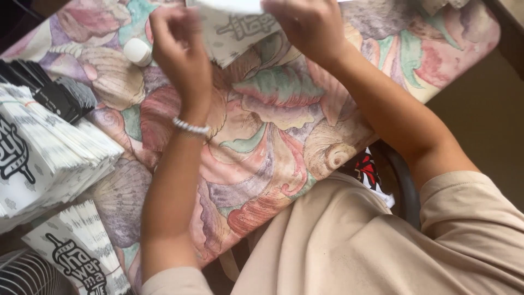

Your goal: The person is peeling stickers from a sheet and applying them to paper food wrappers.

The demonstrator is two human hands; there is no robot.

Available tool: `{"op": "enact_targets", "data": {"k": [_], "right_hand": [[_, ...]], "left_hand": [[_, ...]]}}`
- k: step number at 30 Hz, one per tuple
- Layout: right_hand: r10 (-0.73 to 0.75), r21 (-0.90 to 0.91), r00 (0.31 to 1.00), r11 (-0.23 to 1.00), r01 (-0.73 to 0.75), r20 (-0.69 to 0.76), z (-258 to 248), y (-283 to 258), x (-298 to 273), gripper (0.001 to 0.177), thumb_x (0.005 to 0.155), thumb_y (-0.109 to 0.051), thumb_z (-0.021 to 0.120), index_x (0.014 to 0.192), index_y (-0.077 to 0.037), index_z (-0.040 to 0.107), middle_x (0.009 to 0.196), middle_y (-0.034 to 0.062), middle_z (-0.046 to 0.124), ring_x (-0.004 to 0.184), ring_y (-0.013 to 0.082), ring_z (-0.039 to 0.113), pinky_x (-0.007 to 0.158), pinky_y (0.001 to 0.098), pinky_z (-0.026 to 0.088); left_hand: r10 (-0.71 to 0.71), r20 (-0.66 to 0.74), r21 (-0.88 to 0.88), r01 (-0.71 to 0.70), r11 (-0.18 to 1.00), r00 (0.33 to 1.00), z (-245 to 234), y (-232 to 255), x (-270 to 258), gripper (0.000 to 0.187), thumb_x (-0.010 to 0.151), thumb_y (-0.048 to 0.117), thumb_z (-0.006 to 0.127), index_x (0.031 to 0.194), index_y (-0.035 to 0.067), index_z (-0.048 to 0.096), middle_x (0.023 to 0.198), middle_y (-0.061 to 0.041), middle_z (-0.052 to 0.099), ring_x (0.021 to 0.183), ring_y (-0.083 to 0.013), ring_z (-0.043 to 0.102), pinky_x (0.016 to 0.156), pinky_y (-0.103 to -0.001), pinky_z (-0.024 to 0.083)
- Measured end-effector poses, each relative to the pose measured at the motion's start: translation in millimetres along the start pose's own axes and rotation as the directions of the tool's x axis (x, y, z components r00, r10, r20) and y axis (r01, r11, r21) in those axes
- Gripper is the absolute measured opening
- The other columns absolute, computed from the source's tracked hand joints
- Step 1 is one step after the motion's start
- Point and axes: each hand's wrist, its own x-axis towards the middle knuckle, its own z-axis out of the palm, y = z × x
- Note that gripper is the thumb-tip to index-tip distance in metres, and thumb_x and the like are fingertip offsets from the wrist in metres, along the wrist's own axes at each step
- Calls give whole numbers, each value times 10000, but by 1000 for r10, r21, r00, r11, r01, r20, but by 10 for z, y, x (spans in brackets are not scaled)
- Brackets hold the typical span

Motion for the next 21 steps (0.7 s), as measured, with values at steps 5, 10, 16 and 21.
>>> {"op": "enact_targets", "data": {"k": [5,10,16,21], "right_hand": [[-205,183,979,962,201,5,-668,-659,-205,106,1032,22,687,1035,-18,785,961,143,822,848,251,807,718,349,658],[-183,288,982,944,160,55,-762,-1081,-536,204,953,5,634,1058,-40,803,1013,170,803,923,277,763,868,387,592],[53,629,997,774,-76,55,-1266,-1243,-415,304,881,-238,823,1028,24,776,981,197,772,851,361,765,762,470,620],[266,136,865,964,-230,-426,-1485,-931,-304,498,1028,-333,640,1365,6,499,1306,153,497,1256,309,495,1045,486,479]], "left_hand": [[-677,565,158,744,649,471,-423,699,45,1187,705,844,141,1565,30,68,1673,-182,26,1553,-306,78,1240,-454,86],[-581,524,28,668,743,623,-251,560,-633,360,835,330,871,889,28,681,782,-14,653,745,-151,604,663,-267,496],[-322,564,-140,472,870,761,-298,653,-678,193,943,151,759,1031,-12,704,908,-124,739,895,-136,630,820,-362,561],[-307,563,-229,502,834,767,-468,811,-574,292,999,264,633,1154,18,655,1106,-69,712,1070,-182,671,938,-320,555]]}}
